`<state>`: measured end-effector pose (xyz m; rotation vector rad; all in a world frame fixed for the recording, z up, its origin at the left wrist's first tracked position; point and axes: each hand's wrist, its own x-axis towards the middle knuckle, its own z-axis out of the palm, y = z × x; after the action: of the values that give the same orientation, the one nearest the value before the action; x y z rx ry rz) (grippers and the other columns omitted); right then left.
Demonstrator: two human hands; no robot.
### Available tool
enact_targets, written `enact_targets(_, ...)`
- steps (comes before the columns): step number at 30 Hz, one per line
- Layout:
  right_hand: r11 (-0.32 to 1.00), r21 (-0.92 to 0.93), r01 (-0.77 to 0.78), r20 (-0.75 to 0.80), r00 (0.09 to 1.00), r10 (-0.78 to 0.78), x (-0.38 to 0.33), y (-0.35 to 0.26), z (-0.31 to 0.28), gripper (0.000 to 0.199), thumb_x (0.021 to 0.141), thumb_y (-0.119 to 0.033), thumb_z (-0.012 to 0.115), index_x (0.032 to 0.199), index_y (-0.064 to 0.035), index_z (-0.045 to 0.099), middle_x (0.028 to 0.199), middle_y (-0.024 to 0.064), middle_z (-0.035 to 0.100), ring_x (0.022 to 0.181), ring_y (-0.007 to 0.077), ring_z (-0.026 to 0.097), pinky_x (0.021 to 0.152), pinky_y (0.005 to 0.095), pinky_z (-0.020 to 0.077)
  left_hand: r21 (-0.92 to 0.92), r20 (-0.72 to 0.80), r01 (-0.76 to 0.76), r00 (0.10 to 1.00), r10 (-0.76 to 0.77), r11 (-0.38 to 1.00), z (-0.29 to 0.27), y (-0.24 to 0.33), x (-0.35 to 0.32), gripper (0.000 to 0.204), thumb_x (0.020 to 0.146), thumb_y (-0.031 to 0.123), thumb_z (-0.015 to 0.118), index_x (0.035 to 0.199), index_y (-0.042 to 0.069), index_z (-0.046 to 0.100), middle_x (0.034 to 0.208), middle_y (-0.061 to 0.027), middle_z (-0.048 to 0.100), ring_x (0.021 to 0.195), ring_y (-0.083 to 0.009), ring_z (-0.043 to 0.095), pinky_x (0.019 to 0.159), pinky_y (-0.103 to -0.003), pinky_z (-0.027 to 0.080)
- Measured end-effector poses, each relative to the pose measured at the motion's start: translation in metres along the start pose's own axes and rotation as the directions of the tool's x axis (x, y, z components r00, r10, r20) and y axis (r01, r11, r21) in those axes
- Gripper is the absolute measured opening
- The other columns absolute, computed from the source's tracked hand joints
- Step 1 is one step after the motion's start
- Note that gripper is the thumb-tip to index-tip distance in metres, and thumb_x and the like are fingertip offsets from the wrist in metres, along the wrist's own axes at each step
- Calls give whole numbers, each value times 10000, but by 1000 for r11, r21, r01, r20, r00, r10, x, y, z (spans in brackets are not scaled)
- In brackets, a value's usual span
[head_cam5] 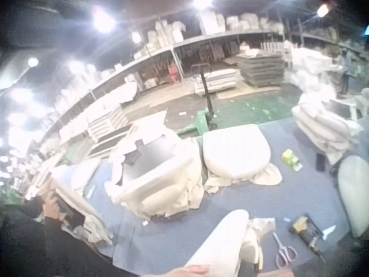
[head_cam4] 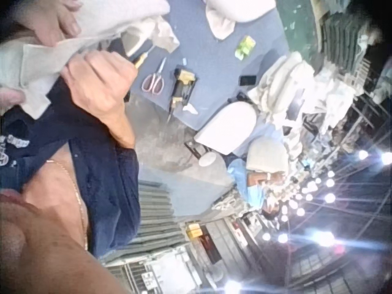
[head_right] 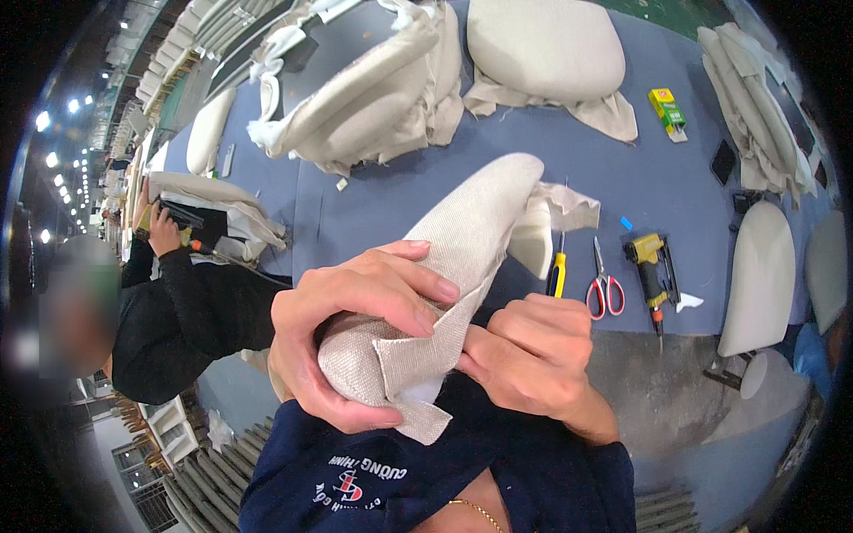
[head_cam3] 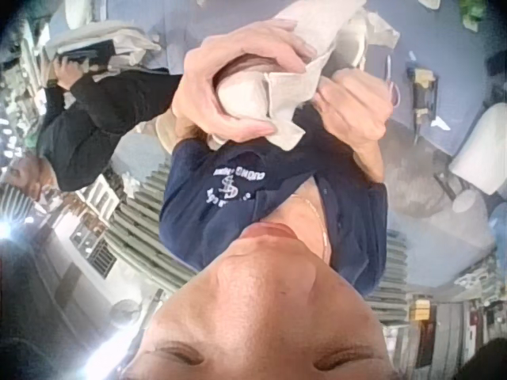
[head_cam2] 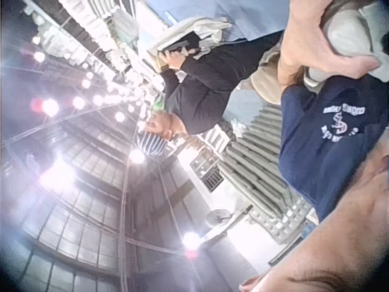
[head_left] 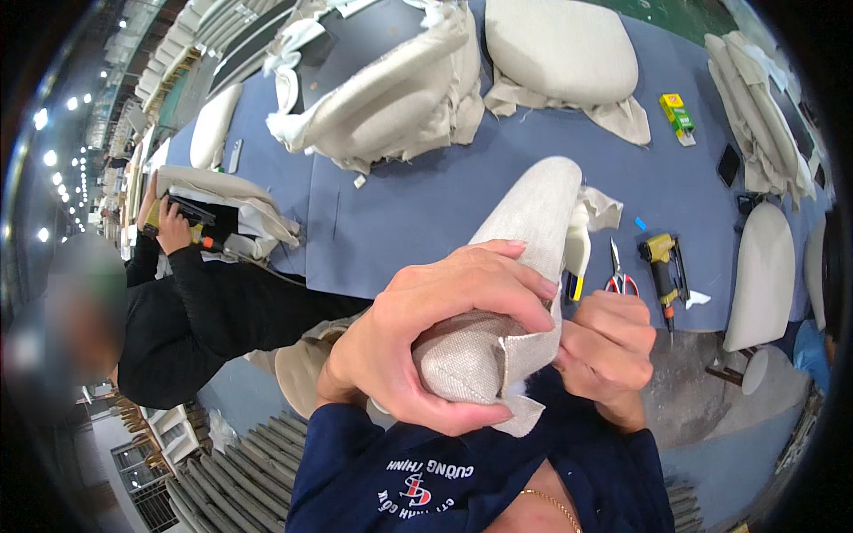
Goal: The person is upholstering a chair armrest, using a staple gun to secure fabric to the foam and frame. They repeatedly pull the fabric taut, staple it, and trim excess material with scissors. The process involves careful hand manipulation to ensure a smooth finish.
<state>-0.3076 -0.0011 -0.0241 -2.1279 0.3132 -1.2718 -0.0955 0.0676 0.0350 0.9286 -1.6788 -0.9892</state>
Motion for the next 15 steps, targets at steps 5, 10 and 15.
enact_targets(5,992,18,-127,95,988,125,-8,-1,-16,289,682,-231,845,762,-3,687,589,41,512,457,192,491,430,326,340,17,-44,-26,999,27,1000,17,-3,2,620,524,209,928,1046,-38,704,954,-150,733,1024,-357,711,1075,-532,389)
enact_targets(10,974,-39,-224,62,972,226,-28,-9,-29,378,789,-340,814,714,-2,665,595,62,524,473,214,524,449,333,387,16,28,10,1000,-10,1000,26,2,12,555,561,177,900,1045,-15,706,951,-137,729,987,-334,713,1029,-525,428)
enact_targets(15,973,-153,-171,47,982,180,-21,-17,-41,427,851,-375,772,670,-8,651,561,46,500,450,195,509,438,312,374,-1,-21,-53,998,53,999,39,-4,16,558,586,145,881,1090,13,683,985,-109,726,982,-329,708,984,-520,470)
